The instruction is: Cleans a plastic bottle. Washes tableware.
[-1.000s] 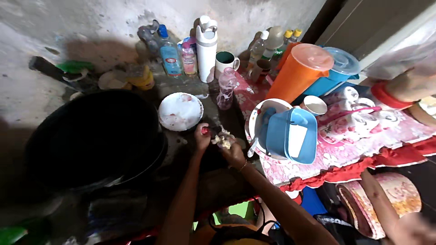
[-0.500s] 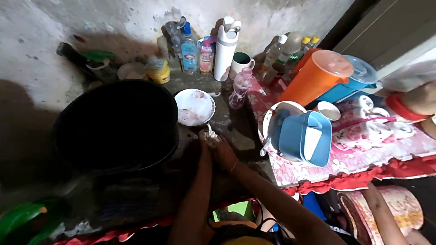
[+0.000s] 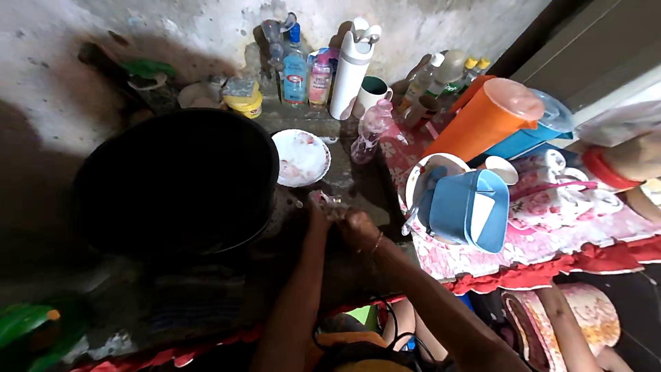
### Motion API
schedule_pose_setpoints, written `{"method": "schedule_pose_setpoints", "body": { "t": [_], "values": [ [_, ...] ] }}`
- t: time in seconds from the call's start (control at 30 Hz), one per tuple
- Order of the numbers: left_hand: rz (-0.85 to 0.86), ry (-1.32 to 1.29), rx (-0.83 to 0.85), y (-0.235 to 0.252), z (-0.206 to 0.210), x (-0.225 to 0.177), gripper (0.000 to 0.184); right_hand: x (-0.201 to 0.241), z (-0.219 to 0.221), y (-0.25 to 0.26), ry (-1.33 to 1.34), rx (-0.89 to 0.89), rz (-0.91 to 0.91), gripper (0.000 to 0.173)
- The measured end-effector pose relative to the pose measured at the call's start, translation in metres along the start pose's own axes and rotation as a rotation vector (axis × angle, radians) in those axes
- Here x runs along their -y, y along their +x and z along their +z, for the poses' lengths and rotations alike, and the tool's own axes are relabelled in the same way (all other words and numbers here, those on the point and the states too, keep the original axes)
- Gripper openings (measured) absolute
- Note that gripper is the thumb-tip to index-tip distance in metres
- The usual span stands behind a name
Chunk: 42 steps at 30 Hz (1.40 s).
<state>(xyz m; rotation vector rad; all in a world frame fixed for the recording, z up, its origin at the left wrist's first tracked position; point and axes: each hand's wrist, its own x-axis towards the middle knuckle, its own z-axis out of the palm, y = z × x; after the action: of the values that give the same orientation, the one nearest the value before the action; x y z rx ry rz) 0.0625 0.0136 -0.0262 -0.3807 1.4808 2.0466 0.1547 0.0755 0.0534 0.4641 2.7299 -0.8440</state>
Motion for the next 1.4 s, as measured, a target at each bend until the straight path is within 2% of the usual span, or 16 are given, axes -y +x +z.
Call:
{"method": "schedule_pose_setpoints", "body": {
  "t": [0.13, 0.27, 0.37, 0.47, 0.57, 0.67, 0.73, 0.83, 0.9, 0.97, 1.03, 1.1, 1.17, 1.27, 1.4],
  "values": [
    [0.0, -0.27, 0.036, 0.017, 0.009, 0.012, 0.037, -0.006, -0.012, 0.02, 0.173, -0.159, 0.036, 0.038],
    [-0.082, -0.137, 0.1, -0.001, 0.014, 0.001, 0.038, -0.009, -0.012, 0.046, 0.018, -0.032, 0.127, 0.04],
    [-0.077, 0.03, 0.1, -0.005, 0.013, -0.003, 0.038, -0.006, -0.022, 0.049, -0.122, 0.048, 0.091, 0.039],
    [-0.037, 0.182, 0.105, -0.006, 0.014, -0.001, 0.038, -0.003, -0.031, 0.048, -0.289, 0.098, 0.03, 0.036],
    [0.087, 0.216, 0.119, -0.004, 0.012, 0.003, 0.037, -0.004, -0.03, 0.049, -0.32, 0.072, 0.013, 0.036],
    [0.261, 0.27, 0.121, -0.003, 0.009, 0.002, 0.035, -0.008, -0.026, 0.05, -0.204, 0.048, 0.04, 0.04],
    [0.378, 0.34, 0.11, -0.006, 0.009, -0.002, 0.034, -0.014, -0.022, 0.048, 0.029, 0.04, 0.092, 0.036],
    [0.595, 0.454, 0.185, -0.004, 0.003, 0.004, 0.029, -0.027, -0.012, 0.047, 0.431, 0.015, 0.184, 0.03],
    [0.673, 0.467, 0.232, 0.002, 0.0, 0.013, 0.027, -0.03, -0.011, 0.045, 0.458, -0.005, 0.213, 0.03],
    [0.596, 0.399, 0.252, -0.001, 0.001, 0.012, 0.03, -0.023, -0.019, 0.042, 0.272, -0.026, 0.203, 0.034],
    [0.404, 0.309, 0.21, -0.004, 0.003, 0.009, 0.035, -0.011, -0.027, 0.035, -0.008, -0.008, 0.121, 0.042],
    [0.158, 0.253, 0.145, -0.003, 0.005, 0.003, 0.043, -0.008, -0.022, 0.032, -0.232, -0.028, -0.026, 0.035],
    [0.074, 0.285, 0.112, -0.003, 0.003, -0.001, 0.046, -0.009, -0.013, 0.032, -0.304, -0.053, -0.105, 0.03],
    [0.158, 0.337, 0.145, -0.002, -0.001, 0.0, 0.039, -0.009, -0.007, 0.036, -0.224, -0.073, -0.023, 0.033],
    [0.351, 0.293, 0.184, -0.002, 0.0, 0.003, 0.041, -0.019, -0.001, 0.049, 0.302, -0.274, 0.119, 0.05]
  ]
}}
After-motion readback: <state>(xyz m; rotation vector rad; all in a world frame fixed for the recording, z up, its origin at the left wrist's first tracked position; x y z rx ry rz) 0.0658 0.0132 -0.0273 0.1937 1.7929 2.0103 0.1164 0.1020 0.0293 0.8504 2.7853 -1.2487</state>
